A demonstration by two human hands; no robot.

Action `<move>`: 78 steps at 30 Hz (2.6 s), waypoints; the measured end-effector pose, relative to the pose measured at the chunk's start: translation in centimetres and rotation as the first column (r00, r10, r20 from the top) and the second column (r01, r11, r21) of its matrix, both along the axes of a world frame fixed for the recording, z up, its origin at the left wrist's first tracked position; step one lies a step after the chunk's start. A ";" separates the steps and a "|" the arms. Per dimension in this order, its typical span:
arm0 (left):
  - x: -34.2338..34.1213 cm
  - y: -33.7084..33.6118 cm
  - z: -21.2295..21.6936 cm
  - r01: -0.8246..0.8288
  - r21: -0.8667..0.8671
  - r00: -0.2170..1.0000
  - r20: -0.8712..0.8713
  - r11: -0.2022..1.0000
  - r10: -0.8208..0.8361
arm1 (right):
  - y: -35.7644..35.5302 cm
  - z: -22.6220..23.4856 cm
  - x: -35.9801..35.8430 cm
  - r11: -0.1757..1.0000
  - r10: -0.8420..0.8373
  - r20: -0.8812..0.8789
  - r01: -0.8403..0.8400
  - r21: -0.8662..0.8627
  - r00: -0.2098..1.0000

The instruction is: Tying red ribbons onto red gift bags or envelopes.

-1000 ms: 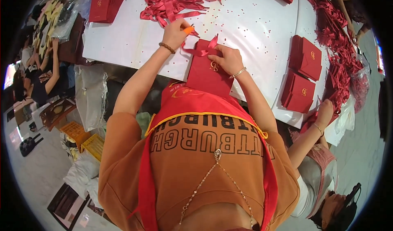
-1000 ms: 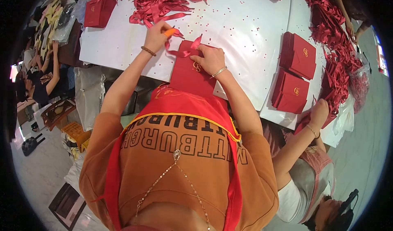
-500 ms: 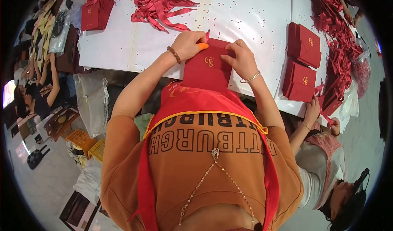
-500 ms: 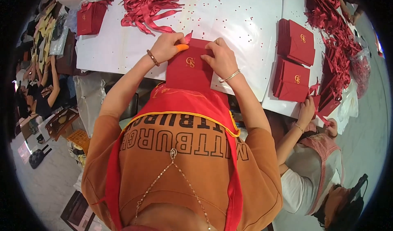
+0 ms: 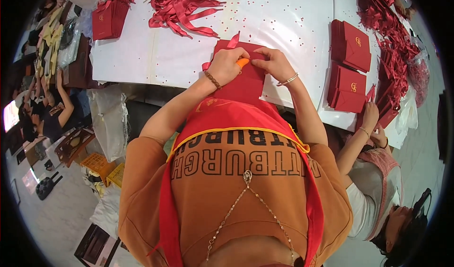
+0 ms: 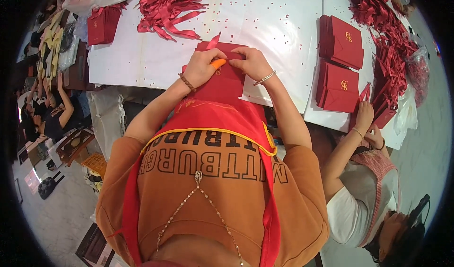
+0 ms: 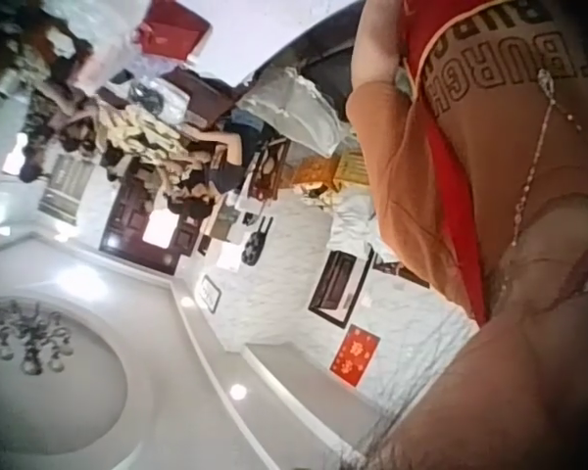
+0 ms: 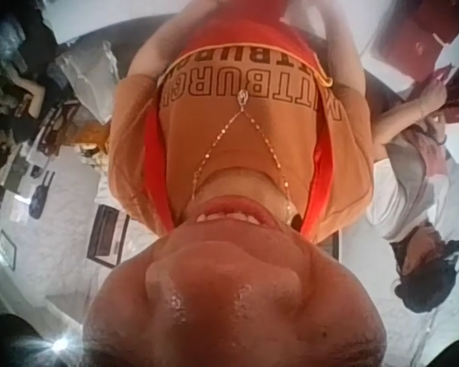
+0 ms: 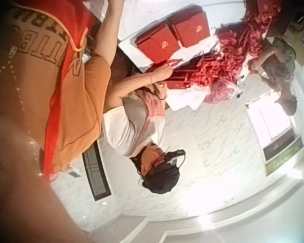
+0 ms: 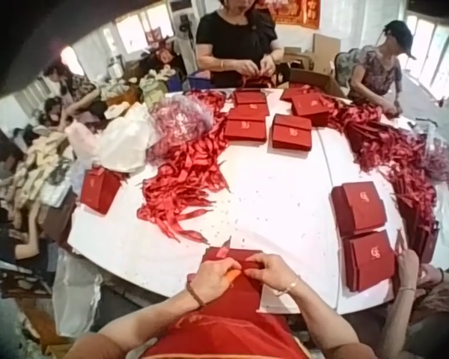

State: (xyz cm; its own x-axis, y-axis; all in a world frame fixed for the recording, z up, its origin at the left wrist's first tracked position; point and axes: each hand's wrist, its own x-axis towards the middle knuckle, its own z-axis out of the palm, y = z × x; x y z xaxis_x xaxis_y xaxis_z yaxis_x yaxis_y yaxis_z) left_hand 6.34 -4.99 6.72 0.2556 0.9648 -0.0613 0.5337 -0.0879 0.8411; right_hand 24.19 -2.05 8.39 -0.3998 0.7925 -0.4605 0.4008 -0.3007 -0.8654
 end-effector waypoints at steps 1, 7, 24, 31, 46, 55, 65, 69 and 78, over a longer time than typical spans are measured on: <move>0.1 0.0 0.2 0.004 -0.001 1.000 -0.001 1.000 -0.004 | -0.1 0.1 0.1 1.000 -0.016 -0.018 0.015 -0.020 1.000; 0.8 0.0 0.1 -0.051 0.015 0.998 0.028 0.999 0.050 | 0.1 -1.1 0.6 0.999 0.047 -0.031 -0.048 -0.019 0.998; 2.0 0.0 1.0 -0.228 -0.508 0.850 0.313 0.831 0.424 | -1.2 -0.7 -0.2 0.932 -0.022 0.088 -0.012 0.363 0.996; 0.6 0.1 1.4 -0.143 -0.450 0.880 0.350 0.881 0.321 | -1.6 -1.2 -0.4 0.915 0.021 -0.059 0.005 0.404 0.998; -3.1 8.7 2.6 0.430 -0.729 0.869 0.173 0.533 -0.464 | -1.7 0.0 -2.2 0.765 0.112 0.071 -0.131 0.631 0.991; -2.2 7.5 1.6 0.323 -0.560 0.939 0.088 0.763 -0.334 | -1.9 0.3 -1.9 0.818 0.074 0.052 -0.090 0.568 0.996; -4.2 9.1 1.2 0.084 -0.654 0.993 0.115 0.752 -0.012 | -2.1 0.3 -1.4 0.855 0.067 0.003 -0.058 0.516 0.998; -2.8 8.9 1.4 0.126 -0.376 0.992 0.057 0.918 -0.113 | -2.0 -0.1 -1.3 0.857 0.072 0.004 -0.064 0.511 0.997; -1.7 10.4 2.3 -0.030 -0.360 0.945 0.292 0.932 0.144 | -1.9 0.3 -1.1 0.870 0.141 -0.024 -0.112 0.479 0.990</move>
State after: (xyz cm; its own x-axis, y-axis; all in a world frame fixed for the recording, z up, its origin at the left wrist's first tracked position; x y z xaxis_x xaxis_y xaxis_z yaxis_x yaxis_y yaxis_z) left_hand 4.60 5.45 8.97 0.2321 0.9161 -0.3269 0.2345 0.2735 0.9328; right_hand 23.08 -3.95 8.73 -0.5253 0.8508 -0.0147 0.3543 0.2030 -0.9128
